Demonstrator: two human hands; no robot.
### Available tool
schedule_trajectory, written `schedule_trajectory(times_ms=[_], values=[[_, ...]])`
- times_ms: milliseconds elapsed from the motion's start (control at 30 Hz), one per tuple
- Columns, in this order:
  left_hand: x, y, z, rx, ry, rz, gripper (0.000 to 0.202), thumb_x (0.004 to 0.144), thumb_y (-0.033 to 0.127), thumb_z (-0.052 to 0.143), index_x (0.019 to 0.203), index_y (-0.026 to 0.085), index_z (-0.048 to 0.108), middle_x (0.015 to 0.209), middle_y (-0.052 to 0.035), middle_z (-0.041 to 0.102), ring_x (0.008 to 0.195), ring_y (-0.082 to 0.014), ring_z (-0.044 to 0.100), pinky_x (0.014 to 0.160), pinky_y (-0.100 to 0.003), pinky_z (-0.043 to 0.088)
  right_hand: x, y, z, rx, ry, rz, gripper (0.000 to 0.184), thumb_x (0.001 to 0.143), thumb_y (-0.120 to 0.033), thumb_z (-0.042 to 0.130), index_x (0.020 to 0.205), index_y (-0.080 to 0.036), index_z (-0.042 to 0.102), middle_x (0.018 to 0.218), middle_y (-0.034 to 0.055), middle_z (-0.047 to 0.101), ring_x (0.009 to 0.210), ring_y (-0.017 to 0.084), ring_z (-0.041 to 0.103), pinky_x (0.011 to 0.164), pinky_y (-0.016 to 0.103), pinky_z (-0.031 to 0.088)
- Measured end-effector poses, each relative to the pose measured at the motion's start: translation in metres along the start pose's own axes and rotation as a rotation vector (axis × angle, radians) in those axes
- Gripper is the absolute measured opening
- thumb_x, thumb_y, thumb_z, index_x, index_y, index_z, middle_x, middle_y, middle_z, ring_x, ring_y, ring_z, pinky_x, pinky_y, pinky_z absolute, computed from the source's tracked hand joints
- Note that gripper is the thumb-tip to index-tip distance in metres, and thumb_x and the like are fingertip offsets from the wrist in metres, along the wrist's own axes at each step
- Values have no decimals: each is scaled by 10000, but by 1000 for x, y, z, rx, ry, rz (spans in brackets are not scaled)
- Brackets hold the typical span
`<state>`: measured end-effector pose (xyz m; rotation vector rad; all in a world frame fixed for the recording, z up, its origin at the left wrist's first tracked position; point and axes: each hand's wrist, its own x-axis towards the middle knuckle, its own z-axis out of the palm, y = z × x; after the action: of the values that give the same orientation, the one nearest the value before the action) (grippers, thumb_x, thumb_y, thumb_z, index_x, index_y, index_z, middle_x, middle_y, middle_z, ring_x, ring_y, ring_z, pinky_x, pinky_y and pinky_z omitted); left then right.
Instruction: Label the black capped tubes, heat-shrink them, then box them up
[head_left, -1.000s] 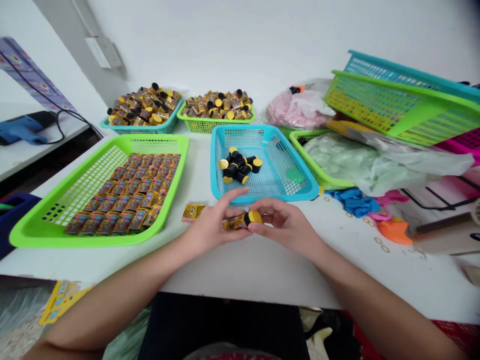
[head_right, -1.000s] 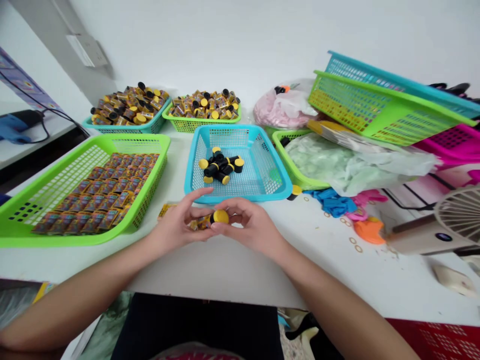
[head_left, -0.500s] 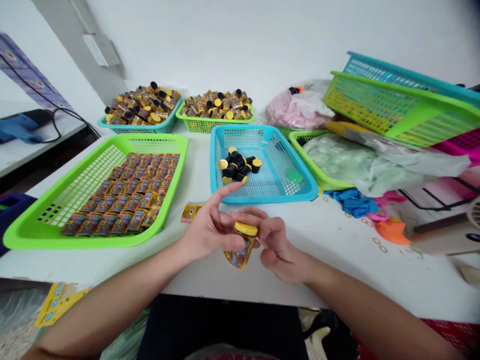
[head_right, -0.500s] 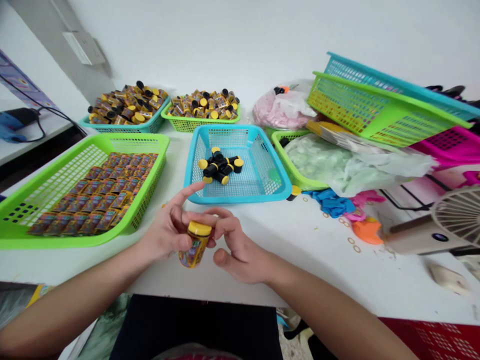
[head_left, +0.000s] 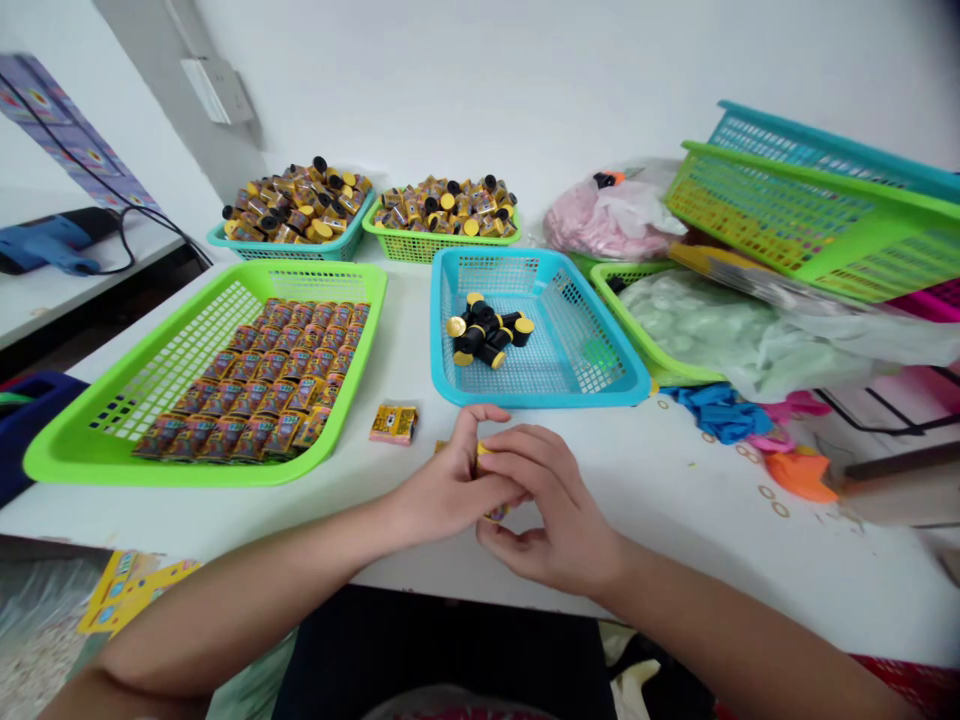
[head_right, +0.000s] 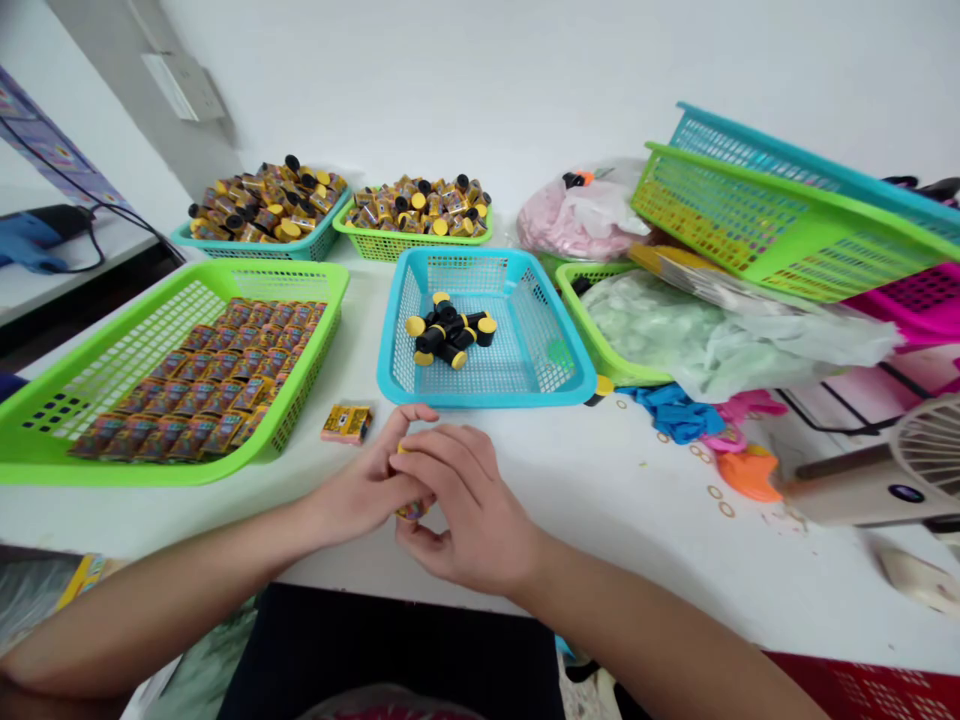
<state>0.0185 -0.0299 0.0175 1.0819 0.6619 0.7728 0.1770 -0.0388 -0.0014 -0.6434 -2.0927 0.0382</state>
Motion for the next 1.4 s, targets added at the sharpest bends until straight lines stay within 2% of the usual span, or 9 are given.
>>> schedule_trajectory(times_ms=[267, 600, 800, 933, 1067, 1133, 1200, 1300, 1400], values=[[-2, -6, 6, 189, 276, 210, 654, 755, 144, 658, 1224, 234, 210, 615, 142, 480, 468, -53, 462, 464, -157, 340, 2, 0, 0, -100, 51, -4, 550, 836, -207, 660, 1348, -217, 461, 1146, 129, 641, 1122, 294, 611, 915, 497, 555], [-6, -12, 4, 365, 289, 339, 640, 770, 94, 633, 1229, 242, 213, 822, 45, 551, 663, -98, 559, 601, -210, 430, 2, 8, -1, -331, 2, -253, 301, 859, -212, 675, 1152, -193, 608, 1023, 108, 697, 1000, 254, 604, 963, 509, 510], [-8, -16, 4, 560, 341, 482, 615, 812, 96, 628, 1239, 240, 210, 1004, -35, 571, 858, -142, 628, 769, -286, 505, 5, 8, 1, -356, 16, -263, 348, 835, -134, 669, 1167, -225, 615, 1030, 83, 654, 995, 235, 582, 1046, 543, 478], [-31, 8, -6, 728, 409, 454, 511, 847, 253, 685, 1181, 253, 298, 1095, -61, 587, 900, -158, 648, 788, -309, 535, 20, -2, -6, -297, -45, -238, 459, 815, -175, 700, 1253, -171, 563, 1031, 110, 614, 1050, 262, 561, 1047, 524, 472], [-61, 60, -36, 904, 436, 255, 287, 844, 417, 694, 1012, 237, 545, 952, -11, 681, 812, -162, 683, 728, -273, 537, 54, 24, -18, -186, -247, 37, 646, 835, -517, 656, 1368, -200, 474, 1351, 184, 490, 1276, 345, 469, 1034, 552, 452], [-68, 90, -60, 1065, 579, 203, 299, 821, 491, 695, 955, 235, 619, 893, -1, 707, 764, -170, 687, 713, -274, 520, 76, 63, -19, -312, -375, 244, 410, 938, -423, 532, 1289, -212, 560, 1419, 175, 457, 1332, 340, 436, 1084, 549, 389], [-68, 119, -88, 1243, 743, 159, 308, 804, 515, 691, 930, 235, 660, 842, 5, 720, 763, -189, 684, 719, -283, 501, 96, 109, -16, -466, -593, 459, 403, 948, -271, 505, 1335, -162, 528, 1438, 174, 465, 1351, 302, 435, 1113, 461, 362], [-56, 156, -138, 1467, 926, 48, 227, 825, 453, 660, 895, 240, 698, 752, 5, 722, 775, -214, 683, 728, -292, 476, 112, 163, -8, -477, -732, 563, 386, 811, -155, 653, 1196, -136, 630, 1224, 163, 648, 1150, 289, 609, 954, 365, 476], [-39, 179, -187, 1546, 1011, -78, 201, 840, 384, 632, 926, 222, 716, 762, -20, 742, 755, -218, 684, 711, -289, 487, 110, 178, -4, -445, -797, 605, 334, 691, -160, 741, 1022, -154, 692, 965, 107, 727, 918, 273, 684, 762, 319, 508]])
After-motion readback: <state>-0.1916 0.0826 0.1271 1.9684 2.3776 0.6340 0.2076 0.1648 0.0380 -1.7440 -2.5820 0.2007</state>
